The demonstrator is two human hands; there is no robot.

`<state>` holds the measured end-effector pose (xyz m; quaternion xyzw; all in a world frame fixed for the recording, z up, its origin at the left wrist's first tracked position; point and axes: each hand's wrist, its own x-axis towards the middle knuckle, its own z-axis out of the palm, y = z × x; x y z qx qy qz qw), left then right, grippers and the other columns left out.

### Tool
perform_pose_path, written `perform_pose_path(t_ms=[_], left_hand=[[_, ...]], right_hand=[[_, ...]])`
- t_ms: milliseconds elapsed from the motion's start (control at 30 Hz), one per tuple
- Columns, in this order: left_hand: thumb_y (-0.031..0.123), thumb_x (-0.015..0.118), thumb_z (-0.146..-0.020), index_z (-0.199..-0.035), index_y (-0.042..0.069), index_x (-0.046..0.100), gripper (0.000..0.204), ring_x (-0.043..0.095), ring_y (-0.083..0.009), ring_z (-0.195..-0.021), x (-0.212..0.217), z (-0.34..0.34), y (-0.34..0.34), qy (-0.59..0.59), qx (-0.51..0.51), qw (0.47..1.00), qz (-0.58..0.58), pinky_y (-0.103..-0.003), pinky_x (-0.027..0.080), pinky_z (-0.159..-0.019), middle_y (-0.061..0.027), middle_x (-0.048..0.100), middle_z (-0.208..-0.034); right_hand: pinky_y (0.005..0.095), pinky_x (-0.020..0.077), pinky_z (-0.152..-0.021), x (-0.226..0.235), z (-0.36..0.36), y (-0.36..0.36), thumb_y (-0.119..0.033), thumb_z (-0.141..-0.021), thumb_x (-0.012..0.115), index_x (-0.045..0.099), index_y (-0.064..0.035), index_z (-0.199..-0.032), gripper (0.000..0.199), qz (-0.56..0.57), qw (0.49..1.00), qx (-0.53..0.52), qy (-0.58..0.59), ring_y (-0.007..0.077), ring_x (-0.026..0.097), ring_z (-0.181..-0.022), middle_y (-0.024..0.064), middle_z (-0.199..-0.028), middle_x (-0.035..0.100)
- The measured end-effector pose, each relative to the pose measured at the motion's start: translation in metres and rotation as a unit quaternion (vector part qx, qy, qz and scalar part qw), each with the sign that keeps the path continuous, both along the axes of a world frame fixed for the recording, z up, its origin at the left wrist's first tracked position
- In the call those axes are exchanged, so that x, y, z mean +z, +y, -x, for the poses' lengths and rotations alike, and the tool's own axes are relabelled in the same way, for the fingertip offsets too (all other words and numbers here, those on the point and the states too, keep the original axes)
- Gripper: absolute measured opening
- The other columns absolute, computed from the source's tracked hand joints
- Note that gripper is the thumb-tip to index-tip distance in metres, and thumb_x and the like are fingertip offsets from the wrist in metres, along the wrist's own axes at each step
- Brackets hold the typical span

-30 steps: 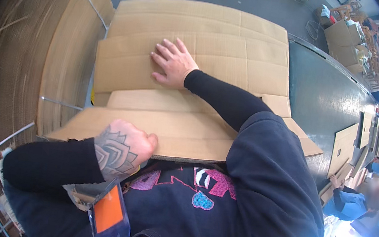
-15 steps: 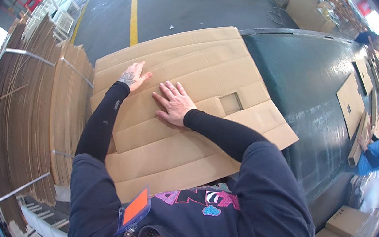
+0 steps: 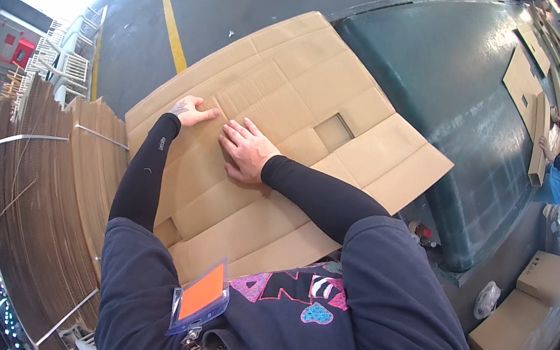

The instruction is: The person repeatedly picks up flat cardboard pieces and stacks them on a table. After stacking, the person uses a utility knife to cut the plastic straps securing the stack.

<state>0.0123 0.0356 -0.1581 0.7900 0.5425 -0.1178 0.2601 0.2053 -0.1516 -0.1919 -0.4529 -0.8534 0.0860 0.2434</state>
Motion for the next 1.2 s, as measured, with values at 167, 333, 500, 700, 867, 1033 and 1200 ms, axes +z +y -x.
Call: perform_pose_path(t_ms=[167, 333, 500, 700, 867, 1033, 1200], left_hand=[[0.070, 0.079, -0.063, -0.134, -0.010, 0.051, 0.111, 0.052, -0.0360, -0.130, -0.007, 0.008, -0.006, -0.069, -0.006, 0.997, -0.018, -0.040, 0.041, -0.109, -0.0282, 0.054, -0.137], [0.055, 0.080, -0.069, -0.115, -0.002, 0.061, 0.075, 0.062, -0.0380, -0.110, 0.013, -0.011, -0.040, 0.013, 0.022, 0.993, -0.116, -0.043, 0.049, -0.094, -0.0223, 0.066, -0.114], [0.017, 0.066, -0.080, -0.090, 0.008, 0.056, 0.017, 0.065, -0.0311, -0.085, 0.010, -0.041, -0.152, 0.041, -0.018, 0.933, -0.358, -0.043, 0.052, -0.074, -0.0129, 0.065, -0.084], [0.014, 0.063, -0.081, -0.097, 0.010, 0.054, 0.019, 0.062, -0.0283, -0.090, -0.016, -0.018, -0.151, 0.033, 0.016, 0.869, -0.493, -0.042, 0.048, -0.079, -0.0086, 0.063, -0.091], [0.016, 0.067, -0.085, -0.093, 0.008, 0.055, 0.017, 0.062, -0.0300, -0.092, -0.006, -0.014, -0.149, 0.008, 0.018, 0.898, -0.439, -0.043, 0.046, -0.078, -0.0114, 0.063, -0.091], [0.015, 0.068, -0.084, -0.107, 0.005, 0.058, 0.027, 0.060, -0.0324, -0.100, 0.055, -0.068, -0.131, -0.097, -0.023, 0.871, -0.481, -0.045, 0.044, -0.090, -0.0130, 0.064, -0.100], [0.024, 0.073, -0.084, -0.131, 0.009, 0.053, 0.053, 0.055, -0.0348, -0.120, 0.133, -0.078, -0.110, -0.113, 0.017, 0.855, -0.506, -0.047, 0.039, -0.106, -0.0167, 0.059, -0.129]], right_hand=[[0.0537, 0.0281, -0.116, -0.002, -0.005, -0.001, -0.037, -0.083, 0.062, 0.052, 0.0000, -0.136, 0.065, -0.008, 1.000, -0.005, 0.008, 0.0347, 0.041, -0.138, 0.0213, -0.143, 0.048], [0.0540, 0.0294, -0.115, -0.004, 0.000, -0.006, -0.037, -0.082, 0.062, 0.053, -0.0001, -0.134, 0.064, -0.002, 1.000, -0.001, -0.006, 0.0342, 0.042, -0.138, 0.0211, -0.142, 0.049], [0.0541, 0.0264, -0.117, -0.012, -0.005, -0.009, -0.037, -0.083, 0.059, 0.053, 0.0003, -0.134, 0.064, 0.002, 1.000, -0.019, -0.018, 0.0351, 0.040, -0.138, 0.0217, -0.143, 0.048], [0.0552, 0.0211, -0.118, -0.002, 0.007, -0.001, -0.035, -0.084, 0.062, 0.054, -0.0064, -0.135, 0.059, 0.068, 0.997, 0.033, -0.008, 0.0328, 0.040, -0.139, 0.0194, -0.143, 0.049], [0.0606, 0.0221, -0.117, 0.074, -0.025, 0.040, -0.042, -0.088, 0.064, 0.048, -0.0177, -0.143, 0.063, -0.200, 0.977, -0.070, -0.008, 0.0280, 0.038, -0.141, 0.0087, -0.149, 0.044], [0.0430, 0.0508, -0.090, 0.133, -0.111, 0.110, -0.048, -0.098, 0.046, 0.071, -0.0149, -0.115, 0.045, 0.142, 0.968, 0.021, -0.207, 0.0336, 0.066, -0.102, 0.0137, -0.106, 0.071], [0.0438, 0.0531, -0.084, 0.116, -0.375, 0.126, -0.026, -0.098, 0.046, 0.066, -0.0085, -0.117, 0.032, 0.051, 0.970, -0.203, -0.123, 0.0327, 0.067, -0.099, 0.0132, -0.109, 0.071]])
